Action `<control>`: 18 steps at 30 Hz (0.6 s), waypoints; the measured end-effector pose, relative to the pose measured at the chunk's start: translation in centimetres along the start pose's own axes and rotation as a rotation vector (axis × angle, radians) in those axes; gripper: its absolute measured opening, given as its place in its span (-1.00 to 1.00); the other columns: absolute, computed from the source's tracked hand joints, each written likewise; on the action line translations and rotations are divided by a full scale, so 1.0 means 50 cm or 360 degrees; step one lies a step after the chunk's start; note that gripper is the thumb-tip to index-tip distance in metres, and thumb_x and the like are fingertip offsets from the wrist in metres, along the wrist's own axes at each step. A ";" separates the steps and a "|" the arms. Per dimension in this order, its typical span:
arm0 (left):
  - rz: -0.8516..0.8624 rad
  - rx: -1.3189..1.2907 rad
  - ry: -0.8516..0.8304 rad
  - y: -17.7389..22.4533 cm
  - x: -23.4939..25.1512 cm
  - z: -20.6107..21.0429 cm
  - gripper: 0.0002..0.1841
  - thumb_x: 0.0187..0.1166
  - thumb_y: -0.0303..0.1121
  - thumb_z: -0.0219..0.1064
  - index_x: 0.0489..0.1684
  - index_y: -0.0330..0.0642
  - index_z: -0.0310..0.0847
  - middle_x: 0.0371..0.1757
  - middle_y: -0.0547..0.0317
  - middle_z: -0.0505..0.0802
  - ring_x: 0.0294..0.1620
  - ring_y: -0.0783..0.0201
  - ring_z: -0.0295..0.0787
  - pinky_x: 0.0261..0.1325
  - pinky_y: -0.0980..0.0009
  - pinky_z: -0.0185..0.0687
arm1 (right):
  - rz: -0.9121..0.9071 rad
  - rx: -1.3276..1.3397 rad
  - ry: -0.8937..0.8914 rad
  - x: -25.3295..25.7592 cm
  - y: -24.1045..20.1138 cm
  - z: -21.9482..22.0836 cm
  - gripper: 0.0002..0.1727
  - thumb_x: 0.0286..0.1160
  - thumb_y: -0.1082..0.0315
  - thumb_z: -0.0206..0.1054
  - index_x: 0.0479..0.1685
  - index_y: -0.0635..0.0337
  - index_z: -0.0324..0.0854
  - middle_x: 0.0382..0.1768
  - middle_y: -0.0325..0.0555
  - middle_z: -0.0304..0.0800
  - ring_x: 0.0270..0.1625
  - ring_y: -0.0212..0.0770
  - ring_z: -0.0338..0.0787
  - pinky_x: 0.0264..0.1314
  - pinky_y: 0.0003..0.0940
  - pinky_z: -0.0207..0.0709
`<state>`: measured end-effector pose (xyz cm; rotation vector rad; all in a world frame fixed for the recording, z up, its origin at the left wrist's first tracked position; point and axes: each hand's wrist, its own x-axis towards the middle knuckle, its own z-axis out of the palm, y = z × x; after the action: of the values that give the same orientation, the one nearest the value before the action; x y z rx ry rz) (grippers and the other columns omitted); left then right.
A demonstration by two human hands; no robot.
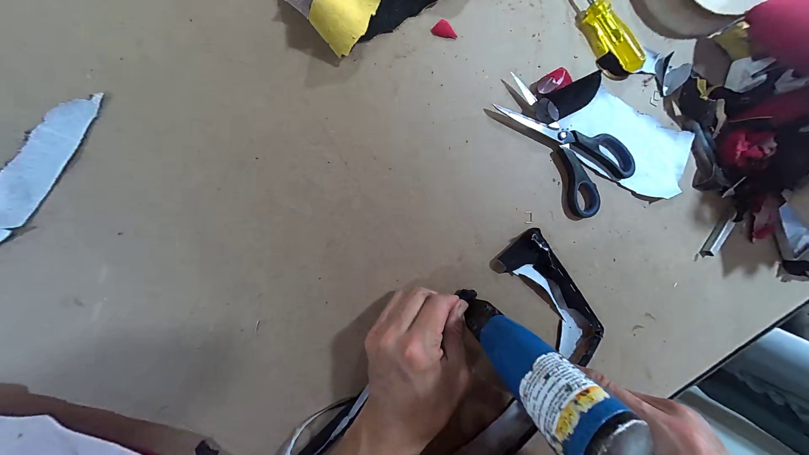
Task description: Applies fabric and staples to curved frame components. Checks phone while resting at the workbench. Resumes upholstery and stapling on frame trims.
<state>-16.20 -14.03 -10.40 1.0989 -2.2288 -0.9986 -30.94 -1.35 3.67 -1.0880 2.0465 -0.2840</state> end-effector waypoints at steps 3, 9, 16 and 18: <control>-0.0020 -0.0020 -0.0005 0.000 0.001 0.000 -0.76 0.55 -0.21 0.31 -0.44 0.00 0.87 -0.39 0.37 0.86 -0.28 0.51 0.77 -0.25 0.58 0.68 | 0.0003 -0.0012 -0.0014 0.007 -0.001 -0.004 -0.55 0.34 0.20 0.47 0.15 0.32 0.75 -0.27 0.11 0.93 -0.27 -0.11 0.91 -0.23 -0.13 0.73; -0.0020 -0.0002 -0.0023 -0.001 0.001 -0.002 -0.75 0.56 -0.20 0.29 -0.43 0.00 0.87 -0.41 0.38 0.84 -0.30 0.50 0.76 -0.26 0.57 0.67 | 0.0053 -0.0106 -0.0080 0.013 -0.015 -0.008 -0.62 0.23 0.21 0.49 -0.04 0.30 0.77 -0.39 0.10 0.89 -0.36 -0.02 0.89 -0.37 0.00 0.66; 0.0014 0.0051 -0.0006 -0.002 -0.001 -0.001 -0.75 0.55 -0.17 0.29 -0.43 0.01 0.87 -0.43 0.40 0.82 -0.34 0.51 0.73 -0.29 0.56 0.65 | 0.0110 -0.0172 -0.0058 0.004 -0.016 -0.002 -0.62 0.19 0.12 0.50 -0.12 0.23 0.79 -0.49 0.03 0.84 -0.44 0.04 0.84 -0.47 0.12 0.57; 0.0024 0.0089 0.0005 -0.002 0.002 -0.002 -0.74 0.54 -0.15 0.28 -0.44 0.04 0.87 -0.44 0.42 0.82 -0.36 0.52 0.73 -0.31 0.54 0.65 | 0.0134 0.0016 0.0102 -0.021 0.019 -0.008 -0.62 0.23 0.12 0.51 -0.08 0.22 0.78 -0.47 -0.05 0.84 -0.44 -0.10 0.83 -0.45 0.03 0.62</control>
<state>-16.15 -14.19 -10.41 1.1056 -2.2715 -0.9326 -31.45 -0.02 4.00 -0.9956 2.1394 -0.2891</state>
